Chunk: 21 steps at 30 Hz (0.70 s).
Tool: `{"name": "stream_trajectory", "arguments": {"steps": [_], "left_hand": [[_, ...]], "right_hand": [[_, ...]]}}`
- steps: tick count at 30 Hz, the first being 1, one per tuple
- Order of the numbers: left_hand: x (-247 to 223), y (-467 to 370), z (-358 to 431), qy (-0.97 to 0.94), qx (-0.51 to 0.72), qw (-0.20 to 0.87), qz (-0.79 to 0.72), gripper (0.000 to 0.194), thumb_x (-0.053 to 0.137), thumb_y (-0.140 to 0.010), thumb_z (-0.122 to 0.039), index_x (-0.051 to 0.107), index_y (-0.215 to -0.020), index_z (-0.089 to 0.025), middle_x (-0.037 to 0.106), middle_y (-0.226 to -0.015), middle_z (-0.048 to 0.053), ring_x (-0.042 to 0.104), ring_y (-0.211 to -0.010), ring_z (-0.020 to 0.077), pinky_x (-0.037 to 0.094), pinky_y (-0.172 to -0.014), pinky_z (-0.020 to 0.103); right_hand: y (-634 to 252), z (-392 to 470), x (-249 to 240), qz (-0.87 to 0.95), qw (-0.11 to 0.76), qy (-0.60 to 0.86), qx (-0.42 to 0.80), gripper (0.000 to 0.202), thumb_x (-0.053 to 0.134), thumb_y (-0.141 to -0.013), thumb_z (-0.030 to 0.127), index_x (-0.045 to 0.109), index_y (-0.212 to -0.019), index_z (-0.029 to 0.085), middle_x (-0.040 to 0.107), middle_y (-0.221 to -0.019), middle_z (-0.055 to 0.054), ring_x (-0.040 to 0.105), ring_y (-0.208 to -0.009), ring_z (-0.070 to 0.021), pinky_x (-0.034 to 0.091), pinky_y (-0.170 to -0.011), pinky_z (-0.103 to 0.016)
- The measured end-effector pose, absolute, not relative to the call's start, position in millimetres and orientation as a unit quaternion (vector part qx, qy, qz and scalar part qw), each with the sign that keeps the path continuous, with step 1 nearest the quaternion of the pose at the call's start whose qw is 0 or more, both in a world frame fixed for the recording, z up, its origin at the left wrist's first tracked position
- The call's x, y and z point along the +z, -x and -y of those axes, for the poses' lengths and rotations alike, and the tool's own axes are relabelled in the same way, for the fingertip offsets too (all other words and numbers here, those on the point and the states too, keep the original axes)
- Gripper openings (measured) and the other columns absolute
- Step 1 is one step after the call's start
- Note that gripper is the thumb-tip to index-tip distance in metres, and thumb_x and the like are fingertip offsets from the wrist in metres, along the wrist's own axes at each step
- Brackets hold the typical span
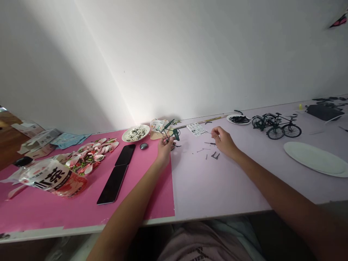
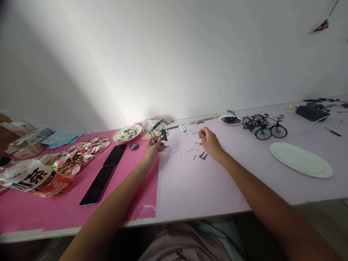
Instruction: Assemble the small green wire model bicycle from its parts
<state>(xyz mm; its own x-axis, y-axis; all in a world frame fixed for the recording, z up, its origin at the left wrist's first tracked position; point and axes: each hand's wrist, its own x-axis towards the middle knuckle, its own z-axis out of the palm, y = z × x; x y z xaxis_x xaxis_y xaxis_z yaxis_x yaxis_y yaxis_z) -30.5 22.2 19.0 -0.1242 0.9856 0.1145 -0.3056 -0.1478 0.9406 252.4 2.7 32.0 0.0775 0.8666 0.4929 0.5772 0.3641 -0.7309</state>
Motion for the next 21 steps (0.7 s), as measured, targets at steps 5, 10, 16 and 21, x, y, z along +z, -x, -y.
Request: {"name": "stream_trajectory", "arguments": {"steps": [5,10,16,21], "left_hand": [[14.7,23.0,-14.8,-0.445,0.611,0.523,-0.395,0.059,0.092,-0.066,-0.047,0.052,-0.101,-0.019,0.074,-0.1,0.005,0.074,-0.078,0.0147,0.055,-0.08,0.03],[12.2,10.0,-4.6,-0.48,0.585,0.536,-0.374,0.064,0.094,-0.063,-0.049,0.051,-0.099,-0.02,0.075,-0.1,0.006,0.077,-0.081,0.0203,0.057,-0.084,0.037],[12.1,-0.3,6.2,-0.522,0.551,0.55,-0.349,0.064,0.093,-0.065,-0.051,0.05,-0.099,-0.02,0.075,-0.097,0.007,0.077,-0.081,0.0225,0.057,-0.085,0.039],[8.1,-3.7,9.3,-0.528,0.55,0.544,-0.35,0.062,0.093,-0.065,-0.051,0.051,-0.097,-0.019,0.074,-0.093,0.005,0.076,-0.078,0.0196,0.057,-0.079,0.033]], "right_hand": [[-231.8,16.7,30.7,0.721,0.397,0.5,0.269,0.032,0.046,-0.1,0.055,0.054,-0.091,0.024,0.063,-0.079,-0.002,0.05,-0.065,-0.0169,0.041,-0.06,-0.03],[-211.9,30.6,25.4,0.729,0.332,0.469,0.373,0.037,0.05,-0.098,0.059,0.058,-0.093,0.023,0.056,-0.069,0.002,0.05,-0.06,-0.015,0.041,-0.058,-0.028],[-207.3,32.8,23.2,0.728,0.317,0.451,0.407,0.045,0.055,-0.094,0.065,0.063,-0.094,0.021,0.058,-0.066,0.001,0.05,-0.055,-0.0143,0.04,-0.055,-0.028],[-207.4,32.8,21.7,0.726,0.319,0.447,0.414,0.043,0.056,-0.094,0.063,0.062,-0.091,0.021,0.057,-0.064,0.002,0.049,-0.053,-0.0134,0.039,-0.054,-0.028]]}}
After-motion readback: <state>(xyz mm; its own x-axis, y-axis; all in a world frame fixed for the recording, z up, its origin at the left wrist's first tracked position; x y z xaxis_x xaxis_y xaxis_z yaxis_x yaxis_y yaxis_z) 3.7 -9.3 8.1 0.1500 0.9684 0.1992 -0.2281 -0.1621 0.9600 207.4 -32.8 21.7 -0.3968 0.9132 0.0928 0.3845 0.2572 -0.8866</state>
